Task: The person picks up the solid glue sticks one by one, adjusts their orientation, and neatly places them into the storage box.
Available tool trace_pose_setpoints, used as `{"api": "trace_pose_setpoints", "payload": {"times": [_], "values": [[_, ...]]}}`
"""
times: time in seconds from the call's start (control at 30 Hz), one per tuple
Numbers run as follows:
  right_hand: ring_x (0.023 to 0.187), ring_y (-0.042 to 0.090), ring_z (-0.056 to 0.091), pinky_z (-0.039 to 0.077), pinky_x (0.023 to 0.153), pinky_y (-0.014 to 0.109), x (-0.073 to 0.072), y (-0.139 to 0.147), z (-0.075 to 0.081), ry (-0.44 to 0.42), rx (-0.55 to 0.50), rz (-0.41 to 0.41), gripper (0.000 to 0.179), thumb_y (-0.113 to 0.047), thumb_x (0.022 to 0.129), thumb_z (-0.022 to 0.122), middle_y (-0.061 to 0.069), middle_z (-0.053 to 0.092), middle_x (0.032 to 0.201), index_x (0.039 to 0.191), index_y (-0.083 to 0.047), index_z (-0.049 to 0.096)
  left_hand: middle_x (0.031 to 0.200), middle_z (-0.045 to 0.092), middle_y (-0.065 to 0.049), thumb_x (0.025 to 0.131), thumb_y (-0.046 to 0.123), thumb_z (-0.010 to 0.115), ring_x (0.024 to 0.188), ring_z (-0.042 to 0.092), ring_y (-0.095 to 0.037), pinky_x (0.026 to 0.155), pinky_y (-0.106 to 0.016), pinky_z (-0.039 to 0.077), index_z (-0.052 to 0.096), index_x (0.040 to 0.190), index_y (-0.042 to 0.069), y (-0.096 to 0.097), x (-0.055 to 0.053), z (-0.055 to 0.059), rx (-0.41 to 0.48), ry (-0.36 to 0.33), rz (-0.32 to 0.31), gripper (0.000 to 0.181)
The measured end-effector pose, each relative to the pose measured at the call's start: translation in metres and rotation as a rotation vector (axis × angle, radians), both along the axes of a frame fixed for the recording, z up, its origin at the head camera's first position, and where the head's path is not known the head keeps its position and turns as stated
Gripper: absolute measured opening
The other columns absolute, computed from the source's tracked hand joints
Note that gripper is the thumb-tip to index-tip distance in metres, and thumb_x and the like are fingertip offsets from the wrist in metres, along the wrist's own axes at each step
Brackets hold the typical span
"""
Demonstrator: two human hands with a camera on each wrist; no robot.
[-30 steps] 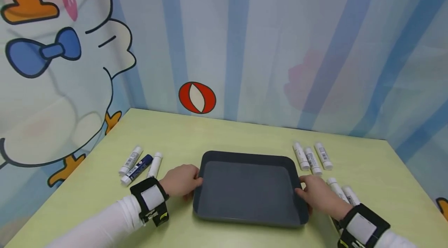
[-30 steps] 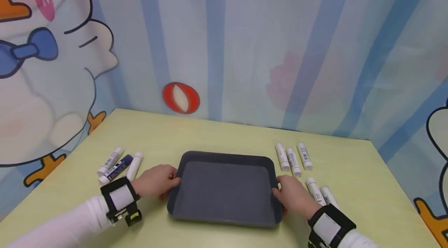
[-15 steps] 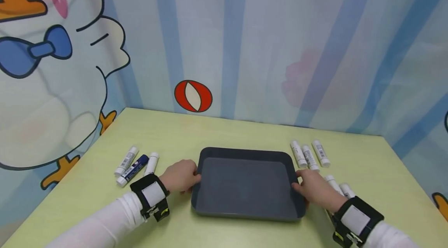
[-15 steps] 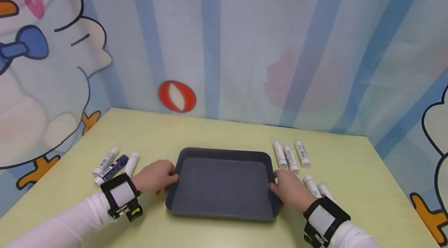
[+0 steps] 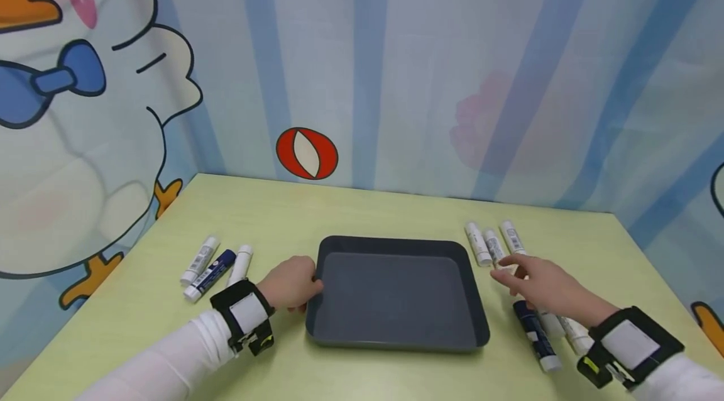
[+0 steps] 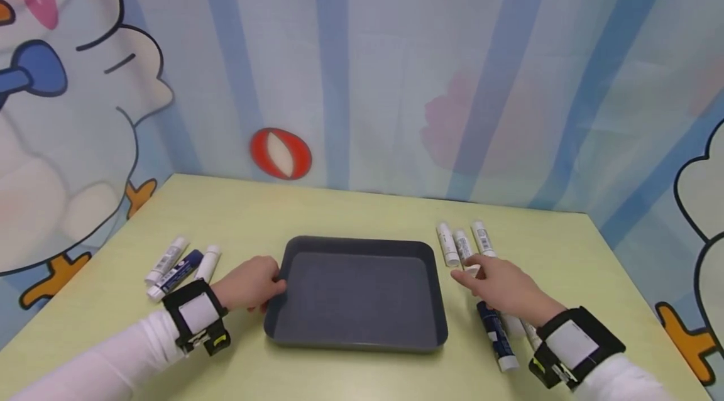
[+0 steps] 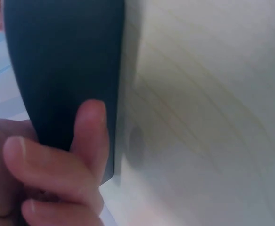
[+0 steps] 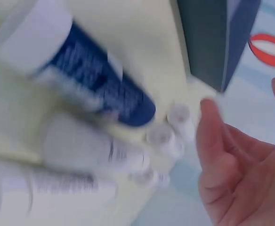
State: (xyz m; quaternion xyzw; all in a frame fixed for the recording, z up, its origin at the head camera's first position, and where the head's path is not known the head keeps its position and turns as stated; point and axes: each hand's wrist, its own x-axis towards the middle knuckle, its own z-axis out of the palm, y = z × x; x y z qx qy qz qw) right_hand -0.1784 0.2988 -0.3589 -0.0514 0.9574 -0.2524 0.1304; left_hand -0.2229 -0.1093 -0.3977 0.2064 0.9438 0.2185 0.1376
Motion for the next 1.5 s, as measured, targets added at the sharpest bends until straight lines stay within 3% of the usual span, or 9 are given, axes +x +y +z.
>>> {"api": "trace_pose_setpoints", "payload": {"times": [0.2,0.37,0.73,1.17,1.5], "values": [[0.094,0.029,0.054,0.045,0.068,0.040,0.003,0.031,0.010,0.090,0.090,-0.008,0.077,-0.059,0.088,0.040,0.022,0.050,0.117,0.133,0.002,0.033,0.042,0.050,0.003,0.087,0.016,0.048,0.032,0.044,-0.014,0.039,-0.027,0.034,0.053,0.060,0.008,-0.001,0.001,0.000,0.001,0.001,0.007,0.028],[0.103,0.040,0.048,0.043,0.073,0.047,0.006,0.051,0.009,0.118,0.096,-0.042,0.082,-0.059,0.088,0.040,0.031,0.040,0.125,0.136,0.006,0.026,0.042,0.049,0.004,0.086,0.016,0.049,0.032,0.044,-0.013,0.038,-0.026,0.033,0.053,0.060,0.009,-0.001,0.002,0.001,-0.004,0.003,0.020,0.028],[0.099,0.042,0.049,0.043,0.072,0.048,0.012,0.072,-0.001,0.077,0.142,-0.081,0.087,-0.061,0.087,0.040,0.034,0.040,0.121,0.134,0.010,0.025,0.041,0.049,0.004,0.086,0.015,0.049,0.032,0.044,-0.013,0.038,-0.026,0.032,0.052,0.059,0.008,-0.003,0.001,0.002,0.000,0.004,0.038,0.028],[0.097,0.044,0.050,0.043,0.071,0.047,0.019,0.090,-0.030,-0.089,0.166,-0.142,0.094,-0.065,0.084,0.041,0.036,0.044,0.113,0.129,0.016,0.023,0.042,0.049,0.002,0.087,0.015,0.049,0.033,0.045,-0.013,0.040,-0.026,0.033,0.052,0.061,0.008,0.001,0.003,0.003,-0.001,-0.002,0.040,0.027],[0.089,0.036,0.054,0.044,0.068,0.044,0.022,0.094,-0.039,-0.060,0.196,-0.161,0.095,-0.067,0.081,0.045,0.028,0.052,0.103,0.126,0.015,0.028,0.042,0.049,0.003,0.088,0.016,0.048,0.035,0.047,-0.013,0.040,-0.028,0.038,0.053,0.059,0.008,0.001,0.004,-0.001,0.014,0.003,0.044,0.031]]}}
